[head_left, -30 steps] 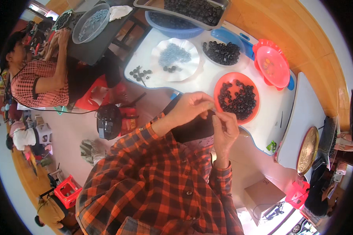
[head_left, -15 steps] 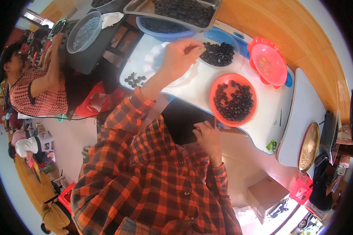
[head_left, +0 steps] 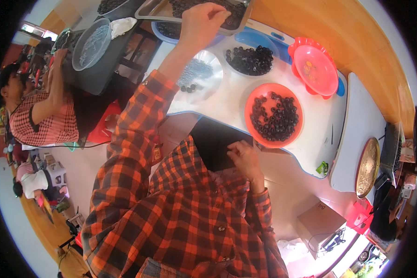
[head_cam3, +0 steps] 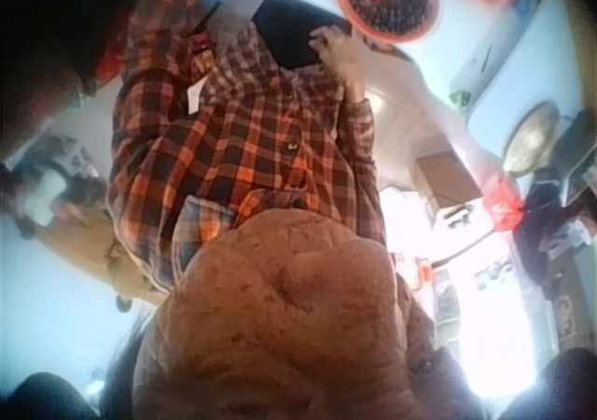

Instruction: Sorting and inspecting small black rubber or plastic components at a work table.

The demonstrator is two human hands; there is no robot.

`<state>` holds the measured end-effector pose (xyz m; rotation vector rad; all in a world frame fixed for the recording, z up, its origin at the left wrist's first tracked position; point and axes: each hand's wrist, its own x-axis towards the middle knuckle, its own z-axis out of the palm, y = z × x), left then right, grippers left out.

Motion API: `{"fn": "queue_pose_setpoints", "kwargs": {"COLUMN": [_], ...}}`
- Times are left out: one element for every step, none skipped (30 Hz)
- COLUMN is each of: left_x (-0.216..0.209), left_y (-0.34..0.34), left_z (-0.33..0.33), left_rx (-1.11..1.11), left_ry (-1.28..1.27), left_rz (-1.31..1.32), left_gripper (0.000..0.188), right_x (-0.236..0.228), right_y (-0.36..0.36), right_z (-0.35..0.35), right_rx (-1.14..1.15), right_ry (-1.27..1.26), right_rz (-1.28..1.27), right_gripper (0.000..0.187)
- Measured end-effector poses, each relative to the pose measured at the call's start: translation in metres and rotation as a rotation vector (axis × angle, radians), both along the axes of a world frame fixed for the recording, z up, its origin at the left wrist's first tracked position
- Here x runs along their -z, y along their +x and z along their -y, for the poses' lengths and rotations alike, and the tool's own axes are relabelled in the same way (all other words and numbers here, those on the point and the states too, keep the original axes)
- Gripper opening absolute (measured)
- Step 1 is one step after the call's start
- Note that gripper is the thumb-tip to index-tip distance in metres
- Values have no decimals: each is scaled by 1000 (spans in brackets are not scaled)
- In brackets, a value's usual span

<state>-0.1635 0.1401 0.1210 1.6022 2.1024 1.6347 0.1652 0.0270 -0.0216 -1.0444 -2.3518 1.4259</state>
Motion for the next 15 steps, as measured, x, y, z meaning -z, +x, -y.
{"fn": "queue_pose_setpoints", "kwargs": {"left_x": [-3,-4,-5,-6,-5,-6,-5,-3,-3,-1,4,0,2,13,24], "left_y": [0,-1,-4,-6,-7,-3,-4,-6,-5,-3,1,11,29,48,63], "left_z": [-2,-4,-9,-14,-17,-19,-22,-27,-29,-29,-26,-14,-11,-10,-3], "left_rx": [-14,-35,-32,-38,-44,-52,-46,-93,-139,-193,-189,-167,-117,-29,60], "left_ry": [-47,-53,-56,29,113,68,63,86,108,150,143,156,174,218,165], "left_rz": [19,-52,-49,-185,-320,-239,-233,-299,-365,-423,-416,-424,-418,-434,-369], "left_gripper": [23,22,22,20,19,16,16,16,16,17,17,17,18,13,11], "right_x": [1,0,-2,-3,-2,-1,0,0,-1,-1,-1,-1,1,1,2], "right_y": [0,-1,-2,-3,-3,-2,-1,-2,-3,-4,-5,-7,-3,0,-1], "right_z": [0,0,-1,-2,-1,-1,0,-1,-4,-5,-5,-5,-6,-6,-7], "right_rx": [0,8,1,-7,-5,12,28,32,22,11,14,6,27,49,45], "right_ry": [20,14,13,11,7,-20,-48,-54,-37,-21,-28,-35,-43,-50,-62], "right_rz": [3,7,6,7,11,9,7,13,14,16,23,8,5,14,14], "right_gripper": [17,17,17,17,17,16,16,16,16,15,15,16,16,16,16]}}
